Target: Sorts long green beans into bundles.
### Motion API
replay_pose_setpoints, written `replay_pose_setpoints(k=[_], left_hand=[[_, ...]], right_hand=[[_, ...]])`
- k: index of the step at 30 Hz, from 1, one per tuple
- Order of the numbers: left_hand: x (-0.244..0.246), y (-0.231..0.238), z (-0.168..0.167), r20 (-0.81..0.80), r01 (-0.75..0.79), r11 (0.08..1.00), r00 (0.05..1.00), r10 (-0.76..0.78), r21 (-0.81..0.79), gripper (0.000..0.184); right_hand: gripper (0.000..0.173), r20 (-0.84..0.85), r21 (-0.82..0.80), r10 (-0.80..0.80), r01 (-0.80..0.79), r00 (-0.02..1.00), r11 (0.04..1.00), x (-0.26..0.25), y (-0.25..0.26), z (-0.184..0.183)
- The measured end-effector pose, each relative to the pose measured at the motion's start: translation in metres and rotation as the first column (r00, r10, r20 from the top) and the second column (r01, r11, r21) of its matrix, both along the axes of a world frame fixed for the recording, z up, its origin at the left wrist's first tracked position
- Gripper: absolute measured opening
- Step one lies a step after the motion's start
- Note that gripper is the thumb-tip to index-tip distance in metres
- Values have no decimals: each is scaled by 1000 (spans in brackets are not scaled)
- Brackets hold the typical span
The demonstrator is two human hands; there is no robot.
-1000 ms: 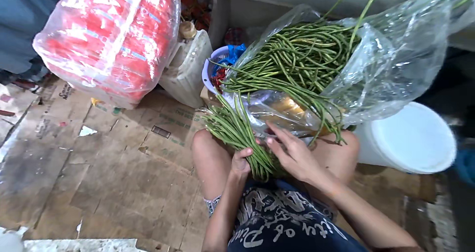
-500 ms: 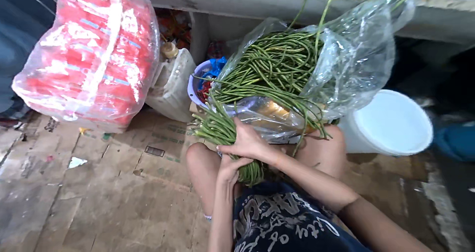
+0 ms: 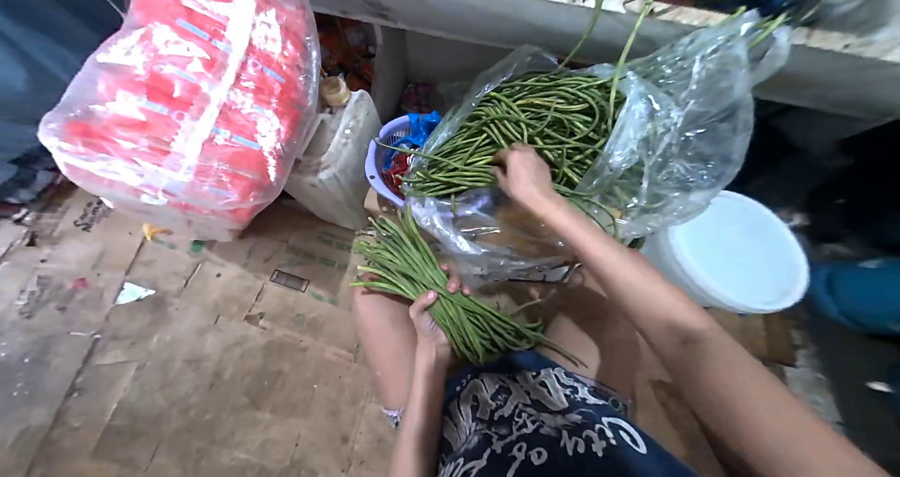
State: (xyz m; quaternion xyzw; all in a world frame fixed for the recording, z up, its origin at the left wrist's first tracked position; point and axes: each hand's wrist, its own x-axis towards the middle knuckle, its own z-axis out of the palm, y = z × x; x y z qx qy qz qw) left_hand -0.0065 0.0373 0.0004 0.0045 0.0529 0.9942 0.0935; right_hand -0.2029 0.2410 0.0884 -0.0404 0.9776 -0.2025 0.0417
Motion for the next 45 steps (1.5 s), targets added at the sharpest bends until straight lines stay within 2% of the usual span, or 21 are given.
replay_pose_setpoints(k=[2,4,7,9,12,14,16,19,21,23,26,30,33,36,38,40,42,44,45], left_hand=[[-1,3,2,27,-18,998,999,17,59,53],[1,6,7,44,-20,995,999,16,97,52],[3,8,9,58,-31,995,998,26,92,52],[2,8,10,58,-32,997,998,28,77,56],[-2,10,15,164,-62,998,985,59,11,49],[-5,14,18,236,-63,998,970,64,-12,44],[-5,15,16,253,-40,999,967,37,8,51],[-4,13,4,153,12,999,988,-20,53,71],[-3,11,-5,97,59,994,993,-68,88,77],[-1,11,-10,51,67,988,996,-75,139,73],[1,11,-9,18,62,983,998,-66,175,66],[2,12,3,-15,65,981,998,-63,184,61],[5,11,13,1,67,979,998,-68,194,58],[8,11,24,7,65,982,998,-67,176,57],[10,11,20,-30,77,980,997,-73,185,58],[11,10,14,-50,87,977,996,-79,194,58],[11,9,7,-72,104,972,993,-90,210,60],[10,8,6,-55,113,966,993,-102,233,61],[9,8,3,-56,116,963,993,-106,242,60]], right_hand=[[20,-45,224,-39,49,998,973,-9,18,-10],[21,-75,292,-10,31,997,956,-7,23,-13],[36,-110,221,-103,125,989,967,6,16,12],[36,-217,120,-120,148,969,982,31,10,40],[38,-351,-74,12,-41,936,996,92,-6,70],[38,-395,-173,39,-116,918,978,128,-24,63],[37,-376,-216,96,-188,922,958,168,-42,39],[33,-353,-178,205,-280,913,943,215,-50,4],[31,-353,-150,269,-338,896,929,227,-41,-3],[31,-288,-139,308,-358,907,923,220,-26,4],[40,-206,-132,272,-302,940,944,173,1,15],[30,-148,89,232,-221,961,971,86,35,0],[45,-119,205,259,-231,959,951,36,37,-19],[56,81,404,279,-287,957,869,15,29,-20],[46,186,444,251,-309,950,841,11,28,-15],[38,308,343,201,-306,930,888,5,35,-6],[36,471,169,181,-290,864,942,-4,51,10],[38,567,-122,224,-188,792,974,-7,71,21],[36,603,-300,253,-78,757,951,-5,82,23]])
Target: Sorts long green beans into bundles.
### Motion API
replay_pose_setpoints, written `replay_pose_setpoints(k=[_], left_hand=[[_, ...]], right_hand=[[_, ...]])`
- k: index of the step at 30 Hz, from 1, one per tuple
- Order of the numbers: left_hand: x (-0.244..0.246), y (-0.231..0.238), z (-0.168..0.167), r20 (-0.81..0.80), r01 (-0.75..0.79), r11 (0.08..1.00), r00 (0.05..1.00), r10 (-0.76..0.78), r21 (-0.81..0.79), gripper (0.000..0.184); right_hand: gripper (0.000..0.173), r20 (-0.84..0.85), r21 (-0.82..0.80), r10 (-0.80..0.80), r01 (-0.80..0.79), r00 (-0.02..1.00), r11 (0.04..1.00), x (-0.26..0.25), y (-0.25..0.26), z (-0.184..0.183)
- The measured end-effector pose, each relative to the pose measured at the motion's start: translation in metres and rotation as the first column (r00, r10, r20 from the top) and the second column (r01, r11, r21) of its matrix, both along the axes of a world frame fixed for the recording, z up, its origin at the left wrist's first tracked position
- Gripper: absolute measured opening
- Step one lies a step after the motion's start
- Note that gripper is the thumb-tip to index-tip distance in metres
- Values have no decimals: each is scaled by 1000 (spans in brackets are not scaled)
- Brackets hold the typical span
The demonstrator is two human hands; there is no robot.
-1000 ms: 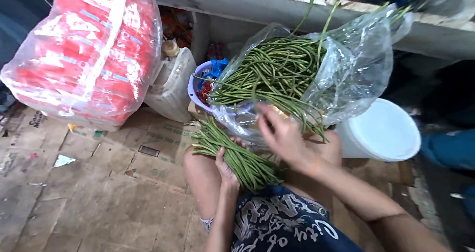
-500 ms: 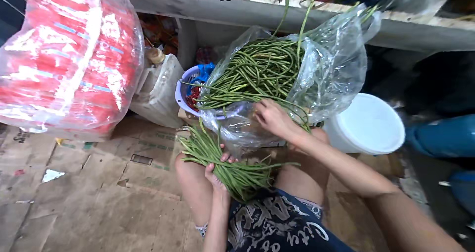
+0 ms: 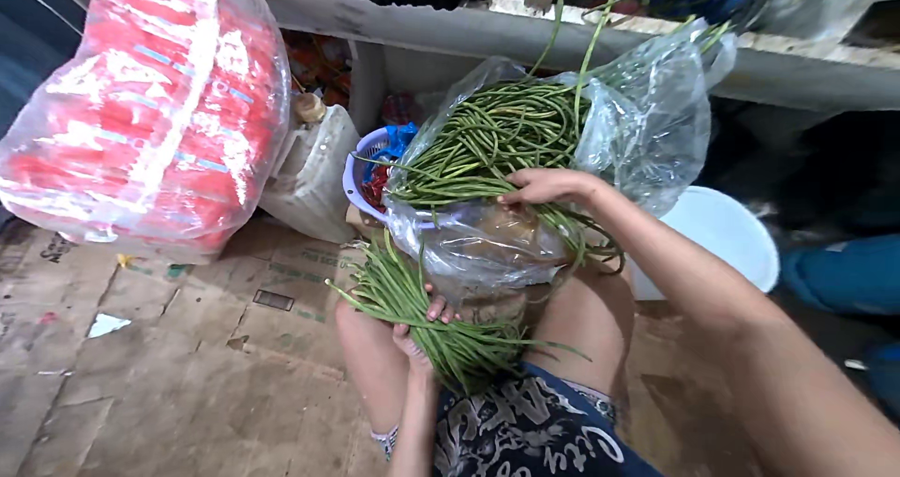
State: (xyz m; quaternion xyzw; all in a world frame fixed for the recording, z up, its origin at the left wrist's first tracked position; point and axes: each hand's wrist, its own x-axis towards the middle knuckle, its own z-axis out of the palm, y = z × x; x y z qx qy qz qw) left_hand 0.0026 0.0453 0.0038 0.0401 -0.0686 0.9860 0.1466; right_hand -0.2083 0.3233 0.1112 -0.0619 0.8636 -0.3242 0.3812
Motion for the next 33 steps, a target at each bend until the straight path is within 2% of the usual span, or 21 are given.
replay_pose_setpoints(k=[2,4,6,12,18,21,24,26,29,31,33], left_hand=[[-2,0,-3,-3,-7,1000,1000,7,4,60],[-4,0,-2,-12,-8,1000,1000,8,11,61],[-5,1,-3,-10,-3,1000,1000,4,17,63],[-5,2,-8,-1,12,1000,1000,-12,15,63],[-6,3,-9,-23,4,1000,1000,-4,1,63],[-6,3,-7,-7,7,1000,1000,-7,-12,64],[-7,5,-7,17,18,1000,1000,-18,-21,65],[-8,8,-14,32,20,999,999,-19,-28,67],[-6,12,-18,56,19,1000,998,-18,-24,68],[-6,12,-16,63,11,1000,998,-9,-27,68],[-6,12,-13,76,5,999,997,-2,-37,66]], right_hand=[[32,179,-211,-168,205,969,956,6,15,3],[31,283,-293,-265,346,922,891,11,24,7],[32,351,-364,-294,419,889,832,13,30,7],[38,455,-369,-455,627,766,687,17,28,3],[46,500,-434,-410,630,763,644,16,32,-3],[47,517,-433,-355,596,779,676,15,33,-5],[31,326,-401,-365,478,872,782,18,25,-5],[39,93,-256,-373,384,923,887,20,16,-8],[38,-193,-138,-302,279,933,950,28,5,-9],[37,-523,-61,-129,114,843,992,37,1,-4],[38,-751,117,133,-68,646,991,45,-3,-5]])
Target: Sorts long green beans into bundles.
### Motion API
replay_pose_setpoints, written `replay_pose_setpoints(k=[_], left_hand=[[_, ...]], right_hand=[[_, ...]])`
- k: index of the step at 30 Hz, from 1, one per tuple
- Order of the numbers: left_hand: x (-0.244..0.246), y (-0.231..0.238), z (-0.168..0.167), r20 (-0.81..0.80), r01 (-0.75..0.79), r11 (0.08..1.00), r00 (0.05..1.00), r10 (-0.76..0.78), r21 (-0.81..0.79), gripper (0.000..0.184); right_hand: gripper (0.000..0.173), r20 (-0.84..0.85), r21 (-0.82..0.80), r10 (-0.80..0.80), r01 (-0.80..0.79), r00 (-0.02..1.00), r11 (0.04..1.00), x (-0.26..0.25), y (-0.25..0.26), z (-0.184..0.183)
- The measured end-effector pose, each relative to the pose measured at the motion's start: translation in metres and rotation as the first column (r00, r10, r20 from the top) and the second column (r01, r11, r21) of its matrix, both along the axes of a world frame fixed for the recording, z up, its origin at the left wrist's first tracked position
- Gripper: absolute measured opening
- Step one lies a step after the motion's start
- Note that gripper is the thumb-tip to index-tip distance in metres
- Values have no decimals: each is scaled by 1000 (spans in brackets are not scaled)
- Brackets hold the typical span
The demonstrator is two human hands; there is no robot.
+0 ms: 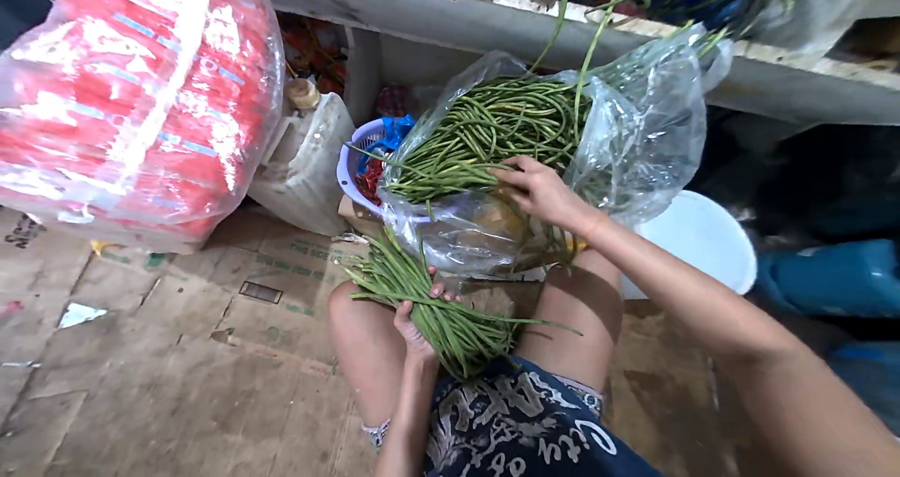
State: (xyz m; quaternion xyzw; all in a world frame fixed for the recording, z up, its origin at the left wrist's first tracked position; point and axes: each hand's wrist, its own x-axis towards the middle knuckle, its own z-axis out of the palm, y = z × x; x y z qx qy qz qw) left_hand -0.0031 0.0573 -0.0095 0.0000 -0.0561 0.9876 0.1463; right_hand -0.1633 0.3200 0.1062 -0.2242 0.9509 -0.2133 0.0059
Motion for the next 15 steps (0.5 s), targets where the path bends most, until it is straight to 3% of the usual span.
replay_pose_setpoints(k=[2,4,7,11,15], left_hand=[[0,-1,0,9,-5,1000,1000,5,-4,64],[1,-2,-1,19,-8,1000,1000,8,1,65],[2,-2,-3,20,-16,1000,1000,15,7,66],[0,-2,-8,11,-10,1000,1000,10,7,67],[-1,0,-7,-2,-7,1000,1000,7,9,67]], right_hand=[[41,-86,185,78,-61,993,981,10,-3,-14],[46,-67,269,51,-31,996,963,22,-2,-37],[46,-155,293,48,-1,987,956,44,2,-54],[47,-370,385,201,-47,907,922,66,11,-76],[42,-441,383,227,-47,868,923,70,13,-87]])
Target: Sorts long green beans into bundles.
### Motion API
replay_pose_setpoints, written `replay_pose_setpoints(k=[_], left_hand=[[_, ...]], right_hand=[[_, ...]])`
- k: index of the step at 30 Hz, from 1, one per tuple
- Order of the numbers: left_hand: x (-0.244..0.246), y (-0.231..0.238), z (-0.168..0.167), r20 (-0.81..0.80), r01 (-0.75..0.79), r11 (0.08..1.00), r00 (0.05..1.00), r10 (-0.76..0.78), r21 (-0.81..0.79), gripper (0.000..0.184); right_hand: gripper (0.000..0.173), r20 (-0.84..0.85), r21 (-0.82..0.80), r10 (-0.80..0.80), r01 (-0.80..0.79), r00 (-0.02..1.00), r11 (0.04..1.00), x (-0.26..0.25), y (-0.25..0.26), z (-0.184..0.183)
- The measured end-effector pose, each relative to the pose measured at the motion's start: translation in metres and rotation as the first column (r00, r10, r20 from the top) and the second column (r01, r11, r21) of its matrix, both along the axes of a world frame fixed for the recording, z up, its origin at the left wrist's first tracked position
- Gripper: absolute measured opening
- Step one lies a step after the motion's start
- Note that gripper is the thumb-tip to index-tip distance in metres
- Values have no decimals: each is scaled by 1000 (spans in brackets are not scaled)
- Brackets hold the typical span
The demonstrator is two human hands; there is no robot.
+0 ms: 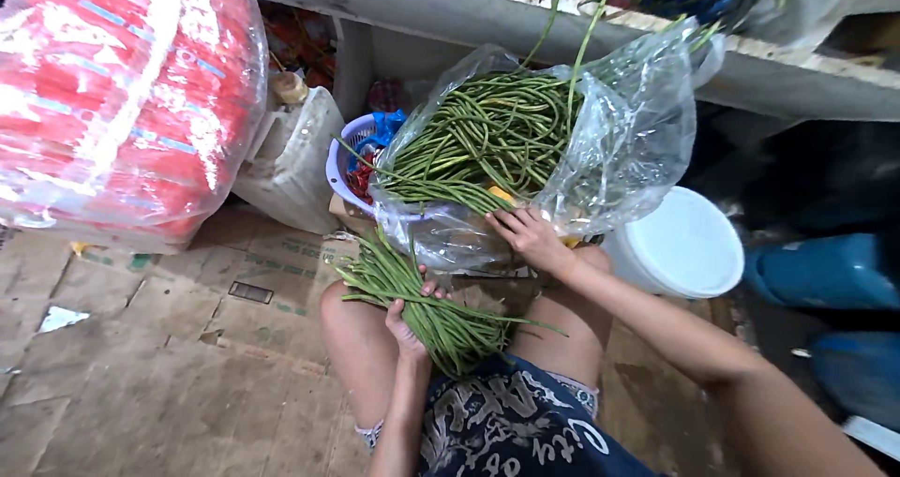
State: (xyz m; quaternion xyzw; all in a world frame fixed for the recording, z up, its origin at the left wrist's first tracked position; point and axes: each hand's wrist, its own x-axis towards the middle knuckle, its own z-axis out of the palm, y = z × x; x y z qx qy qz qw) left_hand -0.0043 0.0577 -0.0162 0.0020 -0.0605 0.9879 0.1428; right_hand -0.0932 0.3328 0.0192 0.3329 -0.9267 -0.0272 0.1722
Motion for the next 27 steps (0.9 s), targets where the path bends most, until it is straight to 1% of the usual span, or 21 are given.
replay_pose_setpoints(k=[2,4,10,12,13,14,16,18,20,27], left_hand=[[1,0,2,5,9,1000,1000,-9,0,68],[1,-1,0,1,15,1000,1000,-15,-1,68],[0,-1,0,1,5,1000,1000,-5,-13,67],[-1,0,1,2,6,1000,1000,-6,-14,67],[-1,0,1,5,6,1000,1000,-5,-15,67],[-2,0,0,6,5,1000,1000,-5,-19,67],[-3,1,1,2,4,1000,1000,-4,-19,66],[-3,1,1,14,7,1000,1000,-7,-14,65],[-3,2,1,16,11,1000,1000,-11,-8,65],[-3,1,1,4,-4,1000,1000,4,-24,64]], right_hand=[[36,-36,-48,15,-16,999,999,0,-1,-1],[33,-55,-76,25,-29,998,997,-1,0,-3],[36,-44,-98,1,-5,999,995,-2,6,-5],[30,-57,-175,-37,26,998,984,-3,5,-6],[26,-54,-249,-73,58,996,967,-4,4,-6],[25,-21,-334,-116,102,993,937,-6,3,-5],[23,115,-496,-173,207,978,843,-7,0,-1],[23,254,-571,-202,315,946,758,-7,-4,9],[24,332,-578,-206,371,921,727,-7,-5,15],[26,398,-566,-213,421,892,709,-10,-6,21]])
